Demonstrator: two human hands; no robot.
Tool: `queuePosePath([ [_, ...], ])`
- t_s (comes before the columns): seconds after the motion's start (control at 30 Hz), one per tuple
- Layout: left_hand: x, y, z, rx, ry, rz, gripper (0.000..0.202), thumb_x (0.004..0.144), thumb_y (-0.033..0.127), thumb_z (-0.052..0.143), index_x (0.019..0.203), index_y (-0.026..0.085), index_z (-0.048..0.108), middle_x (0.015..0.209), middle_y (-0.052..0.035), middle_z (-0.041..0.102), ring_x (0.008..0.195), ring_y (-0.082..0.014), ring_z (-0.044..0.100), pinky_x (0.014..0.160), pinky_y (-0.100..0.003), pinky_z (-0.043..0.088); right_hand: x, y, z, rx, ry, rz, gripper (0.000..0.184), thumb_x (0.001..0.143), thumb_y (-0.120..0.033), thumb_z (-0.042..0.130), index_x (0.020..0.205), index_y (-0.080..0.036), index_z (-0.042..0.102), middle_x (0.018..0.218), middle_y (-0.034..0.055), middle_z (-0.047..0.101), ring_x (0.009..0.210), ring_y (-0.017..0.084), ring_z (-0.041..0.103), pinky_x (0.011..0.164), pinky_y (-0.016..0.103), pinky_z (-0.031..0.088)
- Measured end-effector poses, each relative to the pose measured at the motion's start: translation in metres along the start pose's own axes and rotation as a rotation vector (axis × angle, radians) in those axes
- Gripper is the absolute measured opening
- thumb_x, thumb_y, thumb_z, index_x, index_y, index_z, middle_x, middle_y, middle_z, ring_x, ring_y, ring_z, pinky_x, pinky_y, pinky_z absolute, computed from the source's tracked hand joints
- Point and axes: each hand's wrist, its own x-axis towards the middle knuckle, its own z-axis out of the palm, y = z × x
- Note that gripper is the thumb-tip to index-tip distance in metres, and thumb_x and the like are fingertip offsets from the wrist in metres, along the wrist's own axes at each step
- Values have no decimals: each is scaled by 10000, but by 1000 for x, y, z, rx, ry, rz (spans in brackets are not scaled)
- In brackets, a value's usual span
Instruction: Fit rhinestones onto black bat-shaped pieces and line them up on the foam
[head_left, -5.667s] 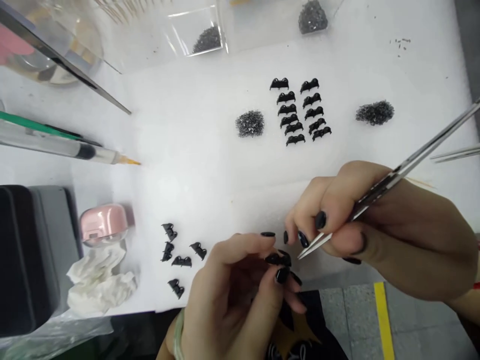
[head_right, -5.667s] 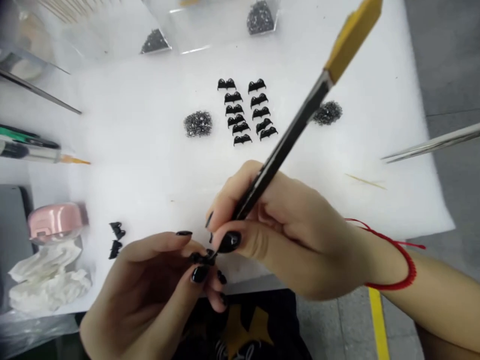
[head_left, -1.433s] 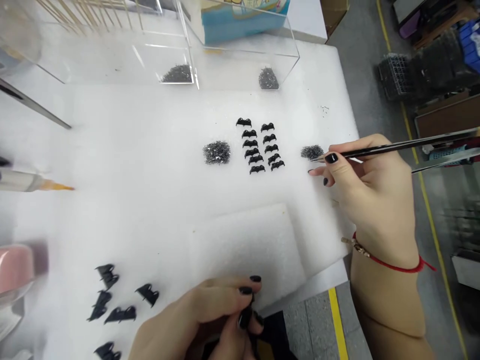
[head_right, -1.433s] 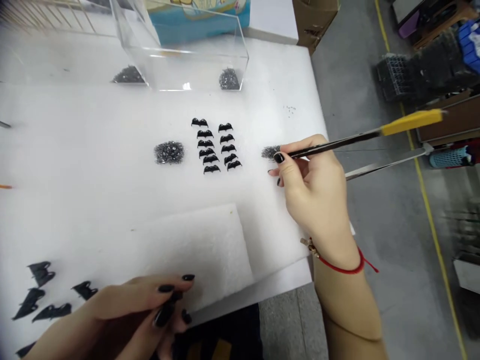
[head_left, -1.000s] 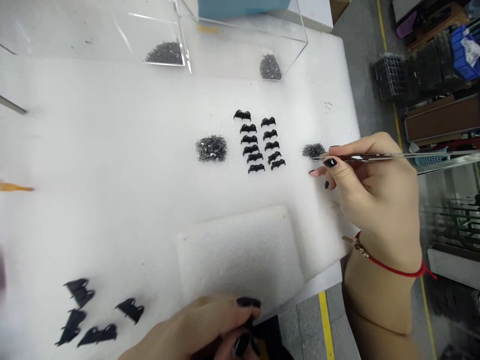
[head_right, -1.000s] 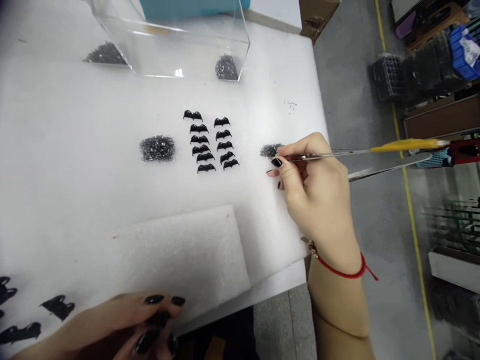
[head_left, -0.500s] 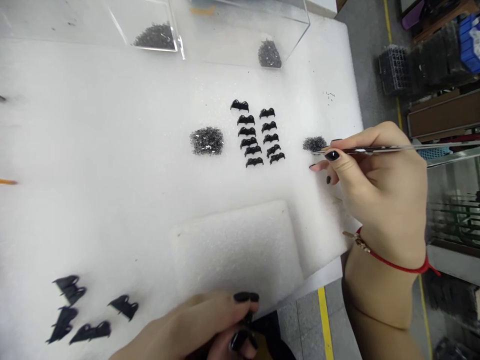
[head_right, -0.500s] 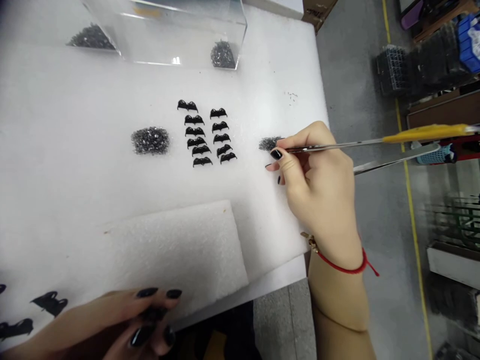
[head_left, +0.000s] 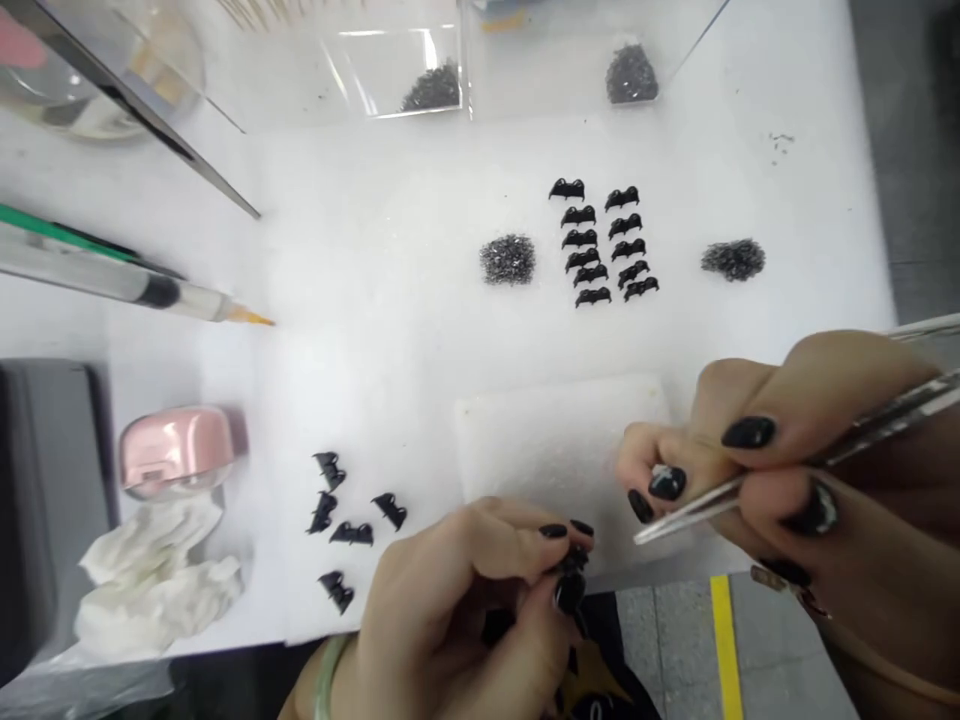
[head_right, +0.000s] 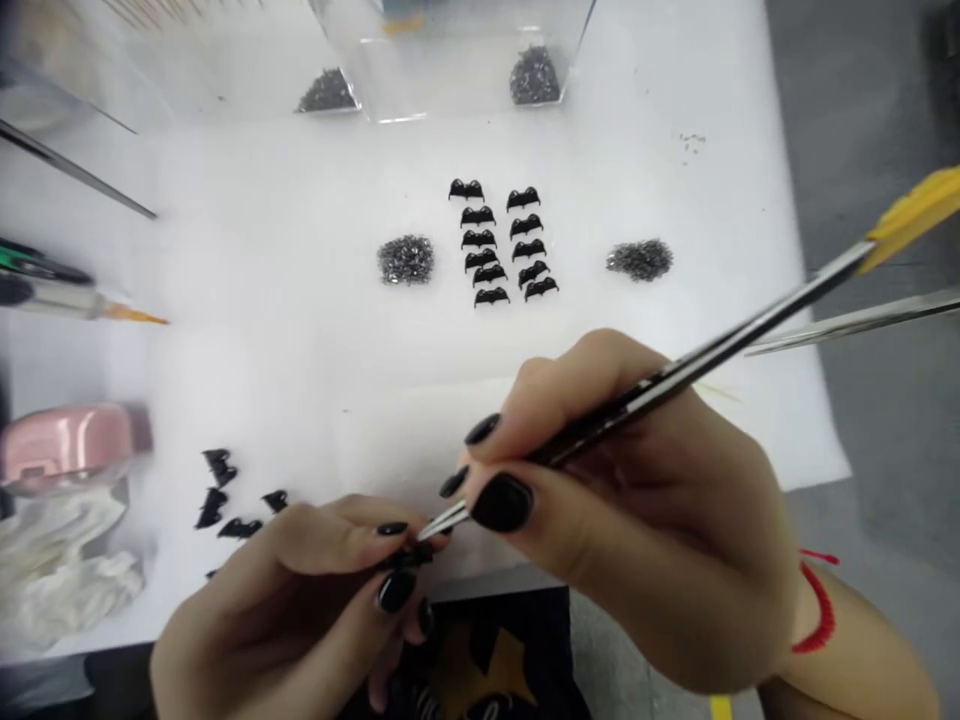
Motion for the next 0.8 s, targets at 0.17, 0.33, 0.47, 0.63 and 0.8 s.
queuePosePath([
  [0.17, -3, -5, -9, -141, -63, -66, 308, 987, 2, 658, 1124, 267, 736, 1089, -31, 788, 669, -106, 775, 463, -71, 584, 7, 10, 16, 55, 57, 51, 84, 952, -225, 761, 939, -287, 706, 767, -15, 687, 625, 136, 665, 492, 239, 569],
  [0.33, 5, -8, -7, -325, -68, -51, 280, 1017, -14, 610, 1110, 212, 746, 1105, -24, 799, 645, -102, 799, 484, -62, 597, -2, 13, 22, 3, 30, -49, 169, 960, -182, 770, 932, -309, 662, 724, -73, 707, 686, 125, 728, 867, 273, 694],
  [0.47, 7, -9, -1, -447, -54, -66, 242, 1018, -2, 625, 1066, 199, 750, 1081, -8, 819, 592, -89, 791, 481, -20, 551, -12, 22, 20, -75, -34, -129, 121, 1004, -242, 724, 974, -310, 628, 743, -72, 664, 656, 122, 724, 1052, 368, 652],
  [0.63, 1, -13, -14, -420, -162, -114, 318, 1054, -1, 552, 1158, 257, 706, 1208, 0, 787, 721, -81, 818, 560, -30, 592, -12, 25, 18, -29, -119, -116, 202, 998, -141, 707, 1077, -314, 641, 831, -59, 742, 717, 141, 770, 1078, 426, 639],
  [0.8, 2, -13, -17, -393, -176, -128, 333, 1048, -8, 557, 1164, 270, 701, 1209, 11, 785, 728, -76, 816, 568, -39, 603, -8, 25, 17, 74, -245, -105, 350, 995, -25, 655, 1171, -327, 638, 882, -55, 771, 736, 131, 788, 994, 425, 670],
])
